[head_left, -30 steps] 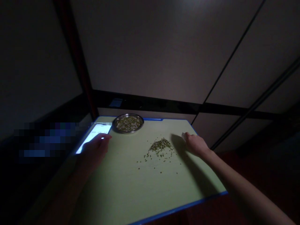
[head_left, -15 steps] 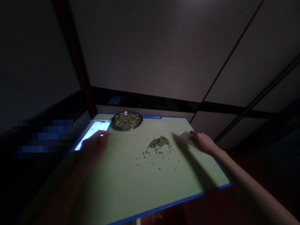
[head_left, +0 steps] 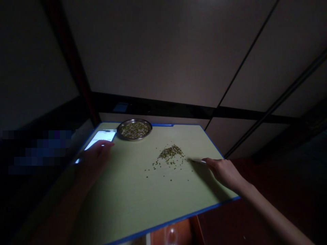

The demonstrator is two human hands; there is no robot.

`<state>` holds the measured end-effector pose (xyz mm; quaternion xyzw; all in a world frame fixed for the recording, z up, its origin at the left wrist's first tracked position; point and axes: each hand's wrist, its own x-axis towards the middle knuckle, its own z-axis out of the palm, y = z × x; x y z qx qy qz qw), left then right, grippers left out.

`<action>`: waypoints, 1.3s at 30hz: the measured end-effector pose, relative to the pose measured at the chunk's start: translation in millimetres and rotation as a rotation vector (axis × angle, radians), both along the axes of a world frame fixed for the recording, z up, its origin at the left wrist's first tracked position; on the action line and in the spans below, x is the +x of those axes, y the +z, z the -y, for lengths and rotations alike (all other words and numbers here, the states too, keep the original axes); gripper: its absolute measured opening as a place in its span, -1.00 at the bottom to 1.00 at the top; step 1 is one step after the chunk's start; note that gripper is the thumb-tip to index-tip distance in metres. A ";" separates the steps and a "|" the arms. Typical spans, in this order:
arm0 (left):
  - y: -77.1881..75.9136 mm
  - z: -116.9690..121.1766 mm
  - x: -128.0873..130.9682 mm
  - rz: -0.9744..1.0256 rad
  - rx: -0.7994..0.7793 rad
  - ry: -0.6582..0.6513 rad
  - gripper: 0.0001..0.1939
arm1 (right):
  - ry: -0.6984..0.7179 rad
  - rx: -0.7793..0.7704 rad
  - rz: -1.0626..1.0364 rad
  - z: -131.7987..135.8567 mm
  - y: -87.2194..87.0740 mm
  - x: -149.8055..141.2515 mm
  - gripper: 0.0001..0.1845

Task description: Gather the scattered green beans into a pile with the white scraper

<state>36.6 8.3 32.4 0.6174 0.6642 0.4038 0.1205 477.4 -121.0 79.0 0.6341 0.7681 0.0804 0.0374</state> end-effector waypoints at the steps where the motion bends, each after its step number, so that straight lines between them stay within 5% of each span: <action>1: -0.5 -0.1 -0.1 0.009 -0.003 -0.001 -0.62 | 0.006 -0.003 -0.009 5.3 -0.6 -1.0 -0.64; 8: 3.6 2.6 2.6 0.012 0.003 -0.009 -0.67 | 0.024 0.005 -0.076 22.9 -0.8 -12.8 -0.70; 21: 3.9 1.9 4.6 0.002 -0.032 -0.003 -0.64 | -0.023 0.023 -0.023 -2.5 6.6 -25.5 -0.71; 39: 4.9 4.4 6.5 0.018 0.021 -0.033 -0.70 | 0.147 0.000 -0.084 13.1 3.3 -45.6 -0.61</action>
